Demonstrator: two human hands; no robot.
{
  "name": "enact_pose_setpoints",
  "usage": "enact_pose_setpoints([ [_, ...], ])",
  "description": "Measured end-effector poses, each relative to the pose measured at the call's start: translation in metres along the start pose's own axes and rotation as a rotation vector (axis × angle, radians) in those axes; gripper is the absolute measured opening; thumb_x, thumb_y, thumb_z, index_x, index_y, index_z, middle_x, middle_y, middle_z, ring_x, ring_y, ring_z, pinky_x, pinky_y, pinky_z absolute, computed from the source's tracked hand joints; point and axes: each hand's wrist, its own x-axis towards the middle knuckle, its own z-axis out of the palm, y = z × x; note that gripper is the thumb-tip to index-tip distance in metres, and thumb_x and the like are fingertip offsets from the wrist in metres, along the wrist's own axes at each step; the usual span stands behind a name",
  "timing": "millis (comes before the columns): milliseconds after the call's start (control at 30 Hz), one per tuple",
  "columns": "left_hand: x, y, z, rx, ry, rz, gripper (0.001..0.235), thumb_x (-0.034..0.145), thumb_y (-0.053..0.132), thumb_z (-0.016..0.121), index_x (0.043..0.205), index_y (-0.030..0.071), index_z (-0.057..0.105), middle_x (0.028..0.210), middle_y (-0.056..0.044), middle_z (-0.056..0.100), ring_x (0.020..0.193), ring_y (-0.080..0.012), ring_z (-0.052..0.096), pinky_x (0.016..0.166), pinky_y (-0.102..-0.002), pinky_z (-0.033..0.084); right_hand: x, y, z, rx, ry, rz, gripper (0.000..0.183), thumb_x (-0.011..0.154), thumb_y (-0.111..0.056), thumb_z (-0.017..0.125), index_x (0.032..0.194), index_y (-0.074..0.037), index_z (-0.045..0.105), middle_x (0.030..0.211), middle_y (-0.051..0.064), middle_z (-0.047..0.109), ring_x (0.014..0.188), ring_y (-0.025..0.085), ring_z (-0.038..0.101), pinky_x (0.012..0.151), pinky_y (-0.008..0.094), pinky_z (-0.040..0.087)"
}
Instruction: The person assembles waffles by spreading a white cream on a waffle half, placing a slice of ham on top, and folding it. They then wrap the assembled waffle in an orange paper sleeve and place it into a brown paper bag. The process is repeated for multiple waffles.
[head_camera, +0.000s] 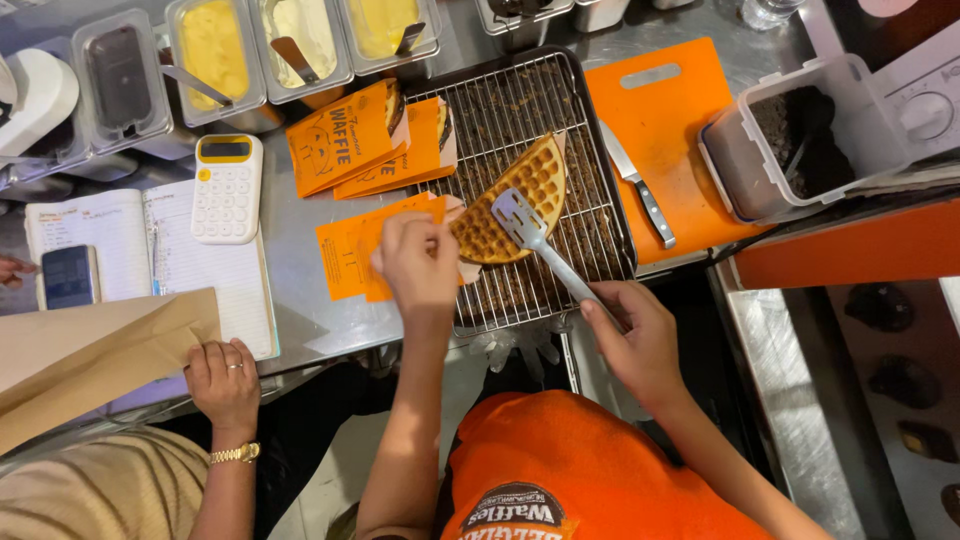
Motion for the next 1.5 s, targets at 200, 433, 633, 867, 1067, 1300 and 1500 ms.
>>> enact_pose_setpoints([
  [200, 0.0, 0.04, 0.016, 0.069, 0.103, 0.17, 0.01, 0.078, 0.008, 0.076, 0.078, 0.01, 0.066, 0.117, -0.003, 0.064, 0.102, -0.0206, 0.054, 0.093, -0.04, 0.031, -0.007, 0.01, 0.012, 0.191, -0.01, 0.143, 0.024, 0.096, -0.013, 0.068, 0.115, 0.001, 0.067, 0.092, 0.0, 0.068, 0.073, 0.004, 0.061, 0.055, 0.022, 0.05],
  [433, 0.017, 0.042, 0.008, -0.015, -0.068, 0.195, 0.017, 0.079, 0.008, 0.075, 0.073, 0.009, 0.06, 0.113, -0.003, 0.064, 0.101, -0.0207, 0.058, 0.096, -0.04, 0.032, -0.007, 0.011, 0.008, 0.181, 0.028, 0.12, 0.025, 0.096, -0.015, 0.068, 0.115, 0.001, 0.067, 0.094, 0.0, 0.07, 0.073, 0.003, 0.061, 0.055, 0.021, 0.05],
  [633, 0.04, 0.042, 0.007, -0.029, -0.072, 0.129, 0.016, 0.079, 0.008, 0.074, 0.075, 0.009, 0.058, 0.111, -0.004, 0.064, 0.096, -0.0232, 0.059, 0.096, -0.041, 0.034, -0.009, 0.003, 0.013, 0.154, 0.036, 0.109, 0.024, 0.095, -0.015, 0.069, 0.113, 0.001, 0.068, 0.091, 0.003, 0.067, 0.069, 0.004, 0.061, 0.053, 0.021, 0.051],
  [867, 0.048, 0.041, -0.001, -0.033, -0.175, 0.318, 0.014, 0.079, 0.008, 0.073, 0.083, 0.007, 0.059, 0.112, -0.006, 0.064, 0.1, -0.0293, 0.064, 0.091, -0.046, 0.044, 0.006, -0.004, -0.001, 0.173, 0.088, 0.082, 0.023, 0.097, -0.015, 0.069, 0.113, 0.001, 0.067, 0.093, 0.002, 0.069, 0.064, 0.004, 0.058, 0.053, 0.021, 0.047],
  [1067, 0.041, 0.056, 0.019, -0.03, -0.178, 0.156, 0.013, 0.083, 0.008, 0.07, 0.086, 0.004, 0.058, 0.115, -0.007, 0.063, 0.088, -0.0313, 0.067, 0.071, -0.046, 0.053, 0.001, -0.005, 0.005, 0.171, 0.039, 0.172, 0.025, 0.095, -0.017, 0.069, 0.112, 0.0, 0.068, 0.087, 0.002, 0.07, 0.063, 0.004, 0.059, 0.051, 0.021, 0.048],
  [1300, 0.022, 0.088, 0.038, -0.037, -0.042, 0.275, 0.01, 0.088, 0.01, 0.067, 0.086, 0.004, 0.06, 0.121, -0.009, 0.061, 0.104, -0.0324, 0.064, 0.096, -0.051, 0.05, -0.005, 0.011, 0.018, 0.306, 0.004, 0.311, 0.026, 0.093, -0.017, 0.069, 0.112, 0.0, 0.066, 0.083, 0.002, 0.069, 0.056, 0.006, 0.057, 0.048, 0.023, 0.046],
  [1500, 0.049, 0.083, 0.013, 0.135, -0.02, 0.616, 0.029, 0.099, 0.031, 0.056, 0.116, 0.008, 0.064, 0.119, -0.014, 0.066, 0.114, -0.0372, 0.063, 0.099, -0.062, 0.04, -0.024, 0.024, -0.015, 0.477, -0.081, 0.217, 0.027, 0.098, -0.018, 0.066, 0.119, 0.0, 0.064, 0.079, 0.001, 0.063, 0.059, 0.005, 0.053, 0.053, 0.021, 0.044],
])
